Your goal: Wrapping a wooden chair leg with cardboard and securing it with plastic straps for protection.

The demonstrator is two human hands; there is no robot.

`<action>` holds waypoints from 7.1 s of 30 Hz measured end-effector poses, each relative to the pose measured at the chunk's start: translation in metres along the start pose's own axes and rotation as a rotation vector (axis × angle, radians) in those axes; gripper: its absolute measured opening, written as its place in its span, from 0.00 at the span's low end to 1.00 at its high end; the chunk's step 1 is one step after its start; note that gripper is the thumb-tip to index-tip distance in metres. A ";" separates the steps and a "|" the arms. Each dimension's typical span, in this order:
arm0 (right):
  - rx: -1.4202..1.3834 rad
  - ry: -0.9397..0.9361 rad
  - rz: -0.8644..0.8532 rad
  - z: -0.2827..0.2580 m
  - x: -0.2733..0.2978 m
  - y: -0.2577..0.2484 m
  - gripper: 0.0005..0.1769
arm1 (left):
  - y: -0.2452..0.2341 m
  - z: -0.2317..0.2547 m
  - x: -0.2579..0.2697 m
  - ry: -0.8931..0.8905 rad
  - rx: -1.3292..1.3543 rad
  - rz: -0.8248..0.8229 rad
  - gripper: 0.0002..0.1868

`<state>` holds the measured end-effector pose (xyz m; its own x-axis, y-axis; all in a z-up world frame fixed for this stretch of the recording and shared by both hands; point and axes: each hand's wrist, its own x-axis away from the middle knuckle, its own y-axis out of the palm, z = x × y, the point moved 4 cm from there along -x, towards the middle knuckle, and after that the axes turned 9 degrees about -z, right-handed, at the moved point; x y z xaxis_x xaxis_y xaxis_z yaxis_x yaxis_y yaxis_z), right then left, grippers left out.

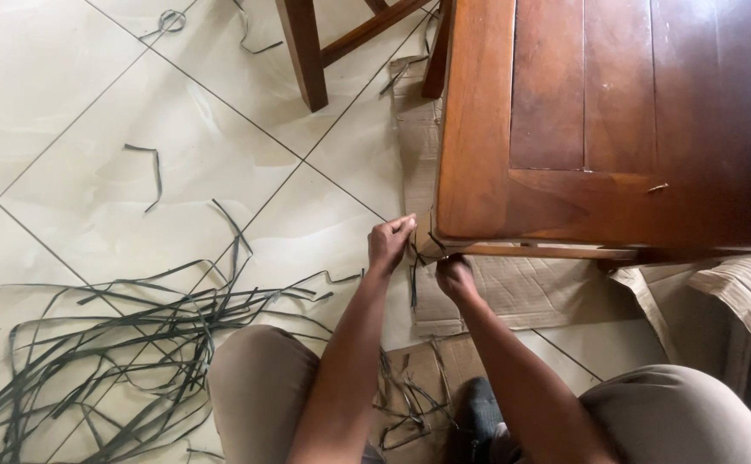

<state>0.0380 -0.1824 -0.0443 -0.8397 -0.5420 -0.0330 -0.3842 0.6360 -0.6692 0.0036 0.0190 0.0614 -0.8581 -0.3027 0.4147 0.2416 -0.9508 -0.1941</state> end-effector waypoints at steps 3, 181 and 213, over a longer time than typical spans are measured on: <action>-0.047 0.156 0.015 0.009 0.000 0.002 0.14 | -0.005 -0.011 0.005 -0.010 -0.086 -0.013 0.13; 0.073 0.509 -0.179 -0.111 0.065 -0.001 0.12 | -0.005 0.008 0.067 0.224 -0.646 0.114 0.05; -0.794 0.451 0.000 -0.095 0.072 0.027 0.16 | 0.030 -0.089 0.075 -0.157 0.571 0.014 0.08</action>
<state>-0.0698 -0.1521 0.0061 -0.8461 -0.3817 0.3720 -0.3948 0.9177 0.0436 -0.0937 -0.0261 0.0080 -0.7863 -0.2802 0.5506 0.4953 -0.8186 0.2908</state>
